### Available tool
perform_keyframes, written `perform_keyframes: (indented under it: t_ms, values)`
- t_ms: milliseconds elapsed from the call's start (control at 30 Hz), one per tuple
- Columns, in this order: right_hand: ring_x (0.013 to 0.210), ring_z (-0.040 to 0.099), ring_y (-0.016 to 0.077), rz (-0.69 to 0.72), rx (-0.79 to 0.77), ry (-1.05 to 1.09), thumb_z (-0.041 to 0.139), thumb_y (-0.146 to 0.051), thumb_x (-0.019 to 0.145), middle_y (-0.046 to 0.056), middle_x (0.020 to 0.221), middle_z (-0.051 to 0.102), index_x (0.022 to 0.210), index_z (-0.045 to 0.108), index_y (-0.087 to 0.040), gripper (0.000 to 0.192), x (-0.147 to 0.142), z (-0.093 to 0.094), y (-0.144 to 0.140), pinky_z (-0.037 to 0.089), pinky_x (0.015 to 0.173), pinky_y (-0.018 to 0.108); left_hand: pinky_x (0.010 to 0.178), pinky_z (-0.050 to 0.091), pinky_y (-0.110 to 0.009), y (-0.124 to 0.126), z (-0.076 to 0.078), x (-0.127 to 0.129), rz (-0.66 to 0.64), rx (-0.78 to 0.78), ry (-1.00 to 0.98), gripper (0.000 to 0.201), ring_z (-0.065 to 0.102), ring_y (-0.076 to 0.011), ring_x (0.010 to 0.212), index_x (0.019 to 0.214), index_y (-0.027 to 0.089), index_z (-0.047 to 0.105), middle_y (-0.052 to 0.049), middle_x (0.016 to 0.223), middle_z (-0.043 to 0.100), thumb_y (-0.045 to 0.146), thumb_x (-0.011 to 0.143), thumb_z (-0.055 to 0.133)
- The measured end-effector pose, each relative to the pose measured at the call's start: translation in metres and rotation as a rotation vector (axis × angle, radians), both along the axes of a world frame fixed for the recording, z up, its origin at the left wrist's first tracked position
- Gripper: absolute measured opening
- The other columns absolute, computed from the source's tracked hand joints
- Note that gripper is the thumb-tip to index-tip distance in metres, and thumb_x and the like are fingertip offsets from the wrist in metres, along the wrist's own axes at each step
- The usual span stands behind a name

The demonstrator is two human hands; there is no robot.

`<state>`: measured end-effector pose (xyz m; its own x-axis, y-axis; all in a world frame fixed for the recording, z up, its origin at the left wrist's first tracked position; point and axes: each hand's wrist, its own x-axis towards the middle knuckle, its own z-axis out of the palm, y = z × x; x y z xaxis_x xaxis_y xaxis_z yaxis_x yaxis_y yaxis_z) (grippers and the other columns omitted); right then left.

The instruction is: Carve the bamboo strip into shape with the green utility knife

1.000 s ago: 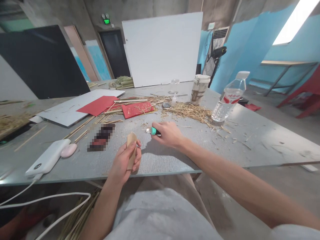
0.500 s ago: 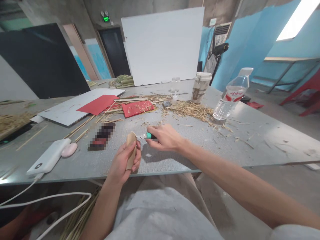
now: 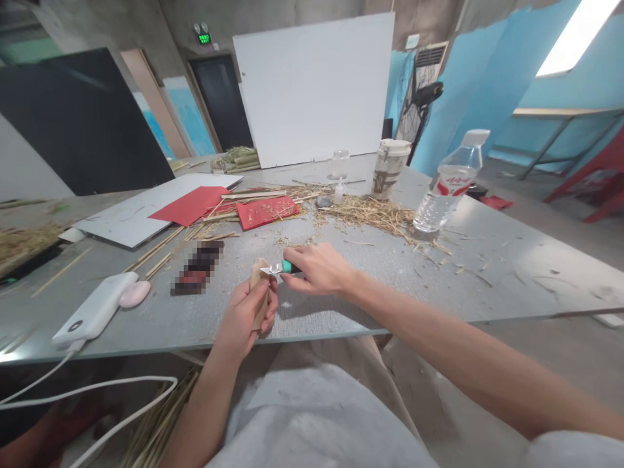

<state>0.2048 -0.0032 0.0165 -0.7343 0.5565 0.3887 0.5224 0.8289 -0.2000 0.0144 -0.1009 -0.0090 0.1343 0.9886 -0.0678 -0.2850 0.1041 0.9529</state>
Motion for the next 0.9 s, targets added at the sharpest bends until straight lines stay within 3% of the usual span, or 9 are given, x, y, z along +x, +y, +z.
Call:
perform_keyframes:
  t_ms: [533,900]
  values:
    - [0.058,0.034,0.0152,-0.088,0.044,-0.061,0.035,-0.064,0.106,0.004,0.077,0.064,0.093,0.061,-0.021,0.052,-0.003,0.003,-0.005,0.015,0.060,0.034,0.042,0.027,-0.018,0.004,-0.006,0.011,0.097,0.095,0.216,0.028,0.034,-0.0058,0.043,0.091,0.022,0.053,0.008,0.060,0.047,0.048,0.099,0.061]
    - [0.057,0.038,0.0158,-0.122,0.065,-0.058,0.019,-0.074,0.106,0.005,0.076,0.063,0.091,0.061,-0.022,0.069,0.000,-0.007,0.002,0.014,0.059,0.034,0.052,0.025,-0.023,0.007,-0.014,0.013,0.187,0.148,0.335,0.018,0.038,-0.0112,0.052,0.097,0.023,0.060,0.006,0.064,0.047,0.040,0.100,0.066]
